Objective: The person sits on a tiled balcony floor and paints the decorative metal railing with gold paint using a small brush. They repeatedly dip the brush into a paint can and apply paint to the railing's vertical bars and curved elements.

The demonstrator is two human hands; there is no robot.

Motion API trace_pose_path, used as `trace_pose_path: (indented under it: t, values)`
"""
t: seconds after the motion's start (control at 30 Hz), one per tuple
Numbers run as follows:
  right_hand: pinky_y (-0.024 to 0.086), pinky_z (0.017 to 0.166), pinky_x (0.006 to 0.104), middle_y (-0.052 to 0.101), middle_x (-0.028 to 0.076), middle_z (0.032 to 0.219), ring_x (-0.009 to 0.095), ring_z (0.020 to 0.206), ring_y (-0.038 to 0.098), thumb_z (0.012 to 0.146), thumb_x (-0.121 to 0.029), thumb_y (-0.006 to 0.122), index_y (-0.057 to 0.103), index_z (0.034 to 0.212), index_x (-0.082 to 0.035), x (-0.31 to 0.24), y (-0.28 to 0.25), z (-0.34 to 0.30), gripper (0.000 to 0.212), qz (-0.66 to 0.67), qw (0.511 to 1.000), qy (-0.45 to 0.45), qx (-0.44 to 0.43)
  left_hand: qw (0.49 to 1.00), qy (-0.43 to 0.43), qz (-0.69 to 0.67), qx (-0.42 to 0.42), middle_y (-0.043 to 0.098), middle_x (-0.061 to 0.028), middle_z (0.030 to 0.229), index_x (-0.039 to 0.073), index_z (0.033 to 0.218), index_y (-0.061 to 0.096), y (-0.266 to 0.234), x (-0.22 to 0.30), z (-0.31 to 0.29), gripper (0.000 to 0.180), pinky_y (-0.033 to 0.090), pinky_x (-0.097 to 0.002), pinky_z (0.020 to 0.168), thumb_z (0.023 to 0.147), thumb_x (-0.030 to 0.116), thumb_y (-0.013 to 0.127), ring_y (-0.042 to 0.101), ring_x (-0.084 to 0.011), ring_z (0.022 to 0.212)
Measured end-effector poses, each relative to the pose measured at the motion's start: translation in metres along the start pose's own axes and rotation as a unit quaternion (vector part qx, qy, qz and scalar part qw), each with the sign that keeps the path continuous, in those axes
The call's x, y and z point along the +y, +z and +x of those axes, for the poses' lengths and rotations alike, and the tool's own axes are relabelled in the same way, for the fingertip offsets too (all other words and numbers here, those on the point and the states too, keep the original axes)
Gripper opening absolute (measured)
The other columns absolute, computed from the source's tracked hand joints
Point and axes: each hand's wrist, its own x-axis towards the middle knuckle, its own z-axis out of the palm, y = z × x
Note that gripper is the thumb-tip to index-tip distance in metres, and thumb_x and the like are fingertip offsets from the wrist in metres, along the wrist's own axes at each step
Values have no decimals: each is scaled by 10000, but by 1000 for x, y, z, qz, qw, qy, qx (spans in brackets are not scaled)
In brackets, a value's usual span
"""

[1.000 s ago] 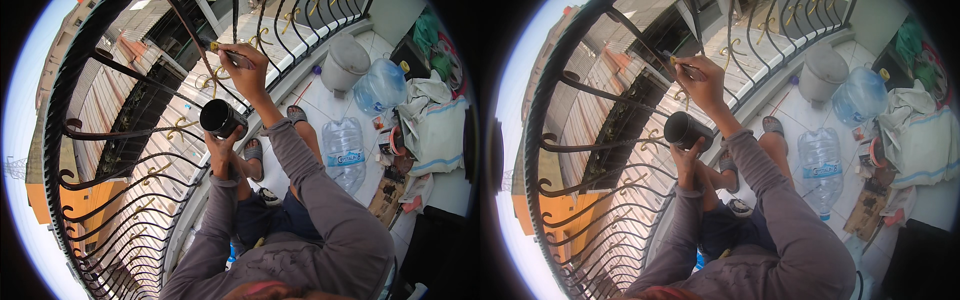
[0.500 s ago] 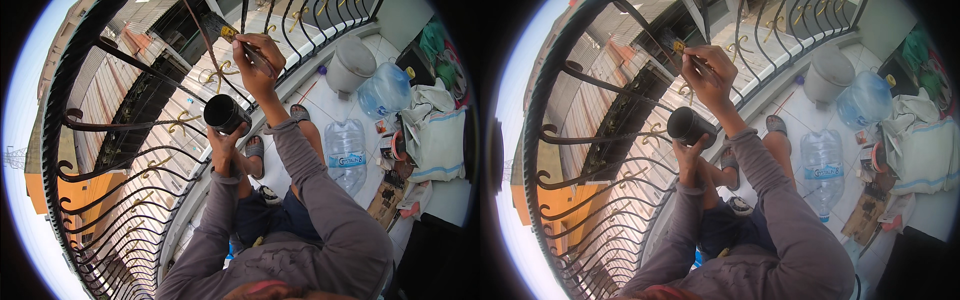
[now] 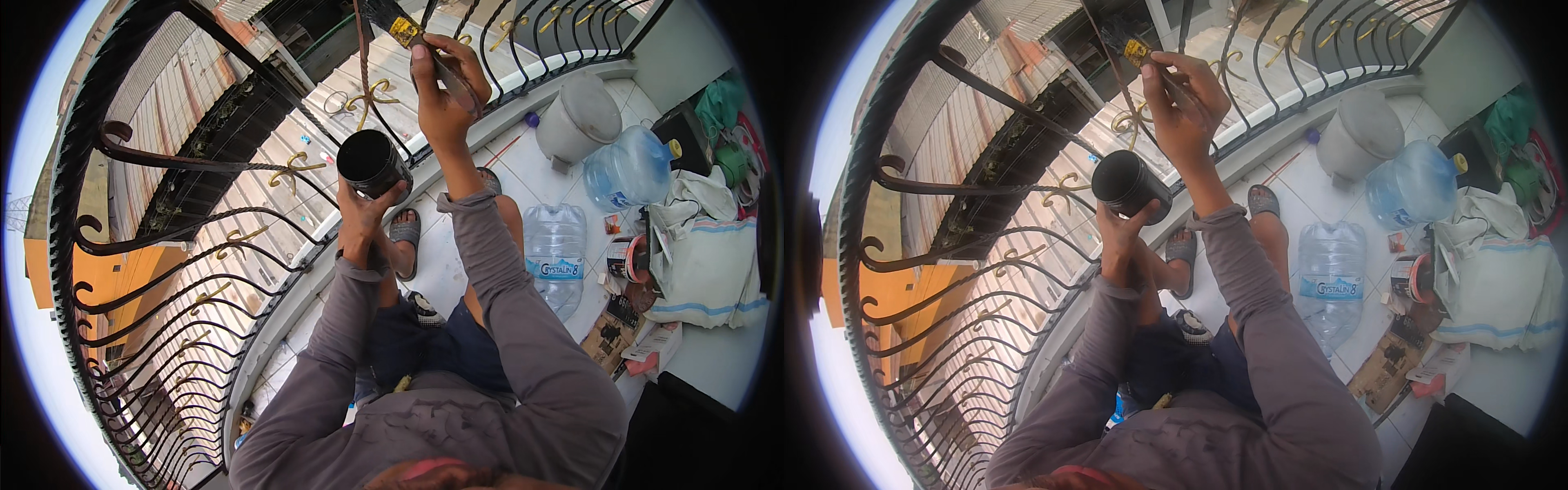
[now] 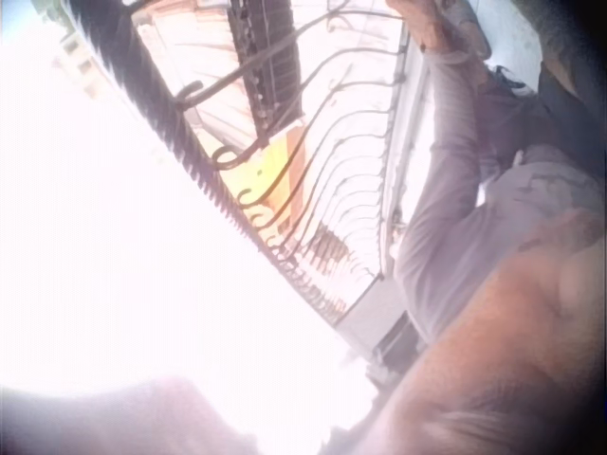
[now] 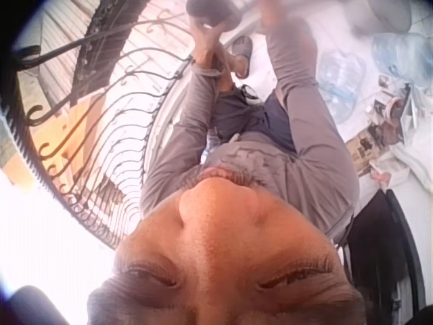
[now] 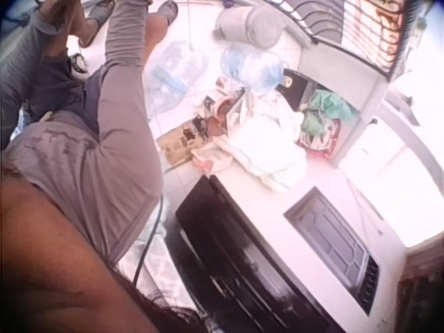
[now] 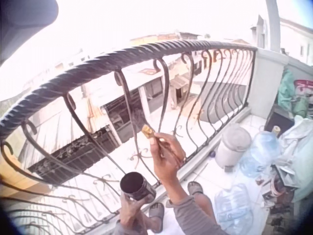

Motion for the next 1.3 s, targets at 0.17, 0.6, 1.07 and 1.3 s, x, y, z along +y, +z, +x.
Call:
trace_pose_path:
  t: [0.17, 0.6, 1.07, 1.3]
  values:
    - [552, 660, 223, 759, 51, 888, 84, 730, 699, 960, -106, 761, 731, 1029, 15, 10, 4, -8, 143, 5, 995, 68, -68, 1000, 21, -16, 1, 705, -136, 1234, 16, 1354, 555, 0, -1, 1, 863, 536, -372, 1006, 654, 221, 1016, 692, -247, 1120]
    - [580, 659, 230, 766, 75, 958, 135, 764, 745, 948, -148, 787, 781, 1013, 4, 21, -8, 4, 165, -2, 972, 182, -146, 1000, 18, -1, 8, 702, -113, 1193, 6, 1307, 574, -6, 0, 1, 795, 529, -349, 975, 670, 208, 1006, 677, -216, 1078]
    - [565, 651, 247, 769, 57, 872, 110, 707, 709, 974, -149, 770, 776, 1046, 19, 29, -5, 7, 183, 112, 985, 128, -39, 1000, 20, 7, 3, 701, -116, 1184, 1, 1307, 577, -7, 3, 1, 785, 540, -347, 952, 680, 212, 1001, 680, -218, 1069]
    - [553, 631, 227, 775, 75, 902, 112, 701, 727, 921, -166, 812, 790, 972, 15, 41, -11, 1, 189, 156, 951, 266, -11, 999, 29, 15, -4, 700, -114, 1176, 4, 1309, 574, -5, 2, 1, 785, 539, -346, 955, 680, 202, 1000, 682, -222, 1064]
